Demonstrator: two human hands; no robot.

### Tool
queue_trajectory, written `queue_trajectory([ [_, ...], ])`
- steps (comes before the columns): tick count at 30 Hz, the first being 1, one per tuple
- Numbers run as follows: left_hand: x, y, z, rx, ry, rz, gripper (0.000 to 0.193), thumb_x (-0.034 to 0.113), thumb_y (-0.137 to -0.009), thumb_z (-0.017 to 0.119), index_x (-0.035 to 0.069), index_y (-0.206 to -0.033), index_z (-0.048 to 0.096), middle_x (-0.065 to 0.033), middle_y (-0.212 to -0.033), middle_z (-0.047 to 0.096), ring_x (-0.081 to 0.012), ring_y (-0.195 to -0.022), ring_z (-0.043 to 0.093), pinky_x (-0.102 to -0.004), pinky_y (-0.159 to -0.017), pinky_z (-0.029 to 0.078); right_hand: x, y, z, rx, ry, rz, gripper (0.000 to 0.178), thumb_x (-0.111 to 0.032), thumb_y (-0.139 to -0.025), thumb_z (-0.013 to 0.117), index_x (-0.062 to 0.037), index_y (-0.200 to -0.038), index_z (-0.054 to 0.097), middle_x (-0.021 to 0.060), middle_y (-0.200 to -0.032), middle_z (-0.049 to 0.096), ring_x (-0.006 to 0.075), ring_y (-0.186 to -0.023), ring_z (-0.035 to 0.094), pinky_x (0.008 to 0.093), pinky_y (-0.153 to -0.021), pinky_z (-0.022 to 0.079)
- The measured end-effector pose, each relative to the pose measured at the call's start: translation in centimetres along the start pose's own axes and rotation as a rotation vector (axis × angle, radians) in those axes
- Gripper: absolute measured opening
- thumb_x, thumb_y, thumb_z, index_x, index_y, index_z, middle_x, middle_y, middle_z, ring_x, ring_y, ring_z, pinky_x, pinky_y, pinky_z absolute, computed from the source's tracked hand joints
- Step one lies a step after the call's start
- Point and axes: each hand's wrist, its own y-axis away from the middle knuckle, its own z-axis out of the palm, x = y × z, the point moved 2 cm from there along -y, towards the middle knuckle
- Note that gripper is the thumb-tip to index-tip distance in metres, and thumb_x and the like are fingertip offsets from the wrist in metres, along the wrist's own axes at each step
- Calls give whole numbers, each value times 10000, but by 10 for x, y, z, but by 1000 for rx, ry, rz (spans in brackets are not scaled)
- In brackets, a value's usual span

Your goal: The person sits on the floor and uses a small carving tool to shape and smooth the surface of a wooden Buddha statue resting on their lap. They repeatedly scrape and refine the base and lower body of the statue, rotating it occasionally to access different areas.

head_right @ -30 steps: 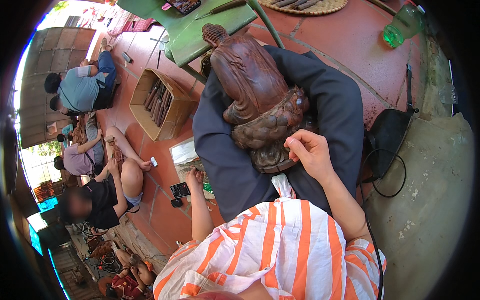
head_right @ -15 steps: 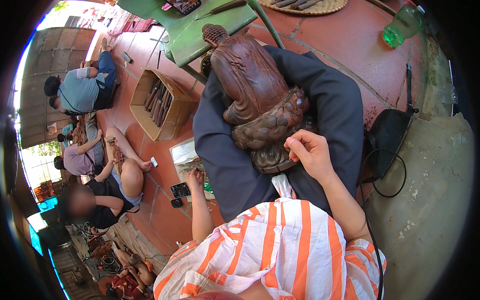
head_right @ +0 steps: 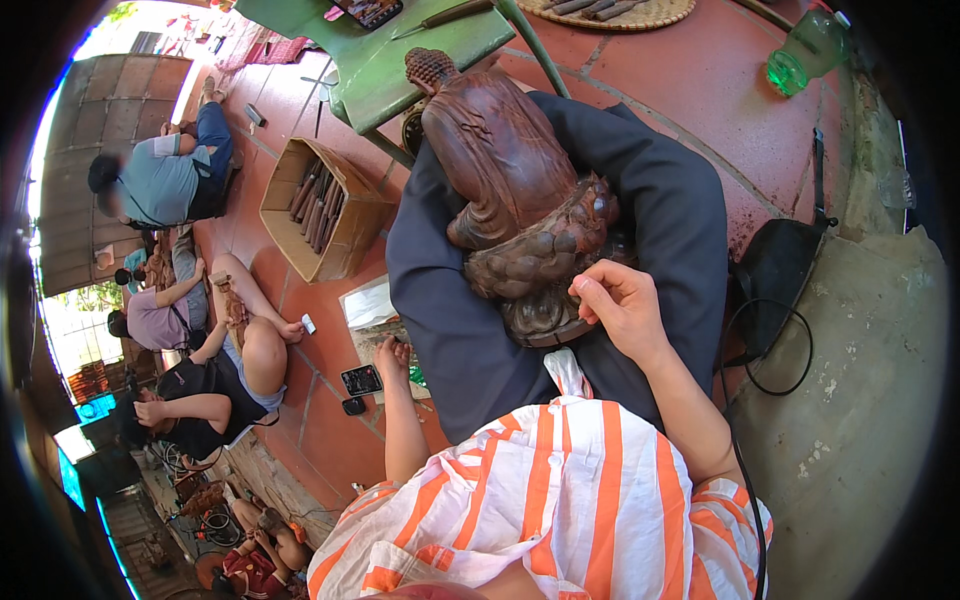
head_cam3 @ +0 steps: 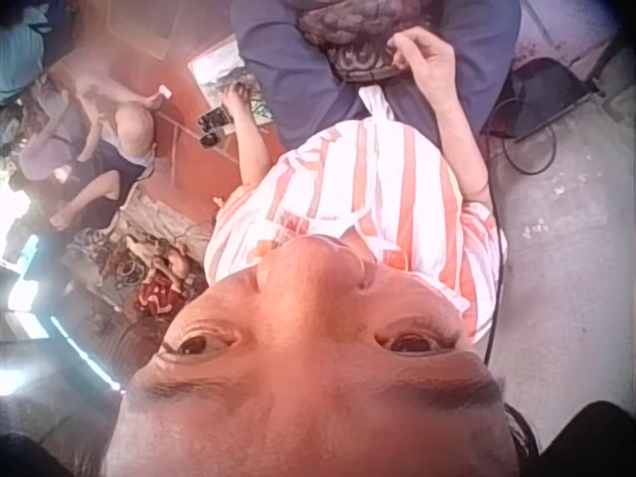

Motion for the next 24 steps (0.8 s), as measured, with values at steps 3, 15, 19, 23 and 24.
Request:
queue_trajectory([
  [3,-1,0,0,0,-8,0,120,32,-944,576,71,-993,474,-16,-775,506,-113,-612,537,-289,-584,554,-1,1,0,2,5,6,187,-135,-982,620,11,-882,680,11,-687,623,50,-590,564,205,-557,465],
  [15,-2,-9,-10,-39,-9,6,144,25,-939,592,42,-1030,482,-33,-786,514,-131,-631,546,-295,-582,562,-1,0,0,4,6,-3,182,-127,-983,608,8,-884,679,10,-692,624,49,-594,566,203,-561,467],
  [19,-5,-8,-12,41,-2,11,220,13,-938,604,11,-1109,465,-61,-846,525,-148,-679,572,-307,-583,570,2,1,-2,20,45,13,184,-128,-986,601,5,-883,675,8,-697,625,49,-600,573,200,-562,467],
  [23,-6,-15,-24,118,-25,-6,482,-29,-929,599,-49,-1346,358,-103,-943,551,-191,-742,597,-310,-611,570,2,1,0,31,69,7,183,-119,-986,595,12,-880,666,16,-720,631,50,-611,583,199,-560,461],
  [24,-6,-17,-26,94,-23,-8,535,-33,-924,606,-50,-1381,327,-110,-970,549,-201,-763,600,-314,-624,570,2,0,0,37,73,-8,184,-116,-987,594,15,-880,665,20,-734,632,53,-613,584,199,-559,458],
])
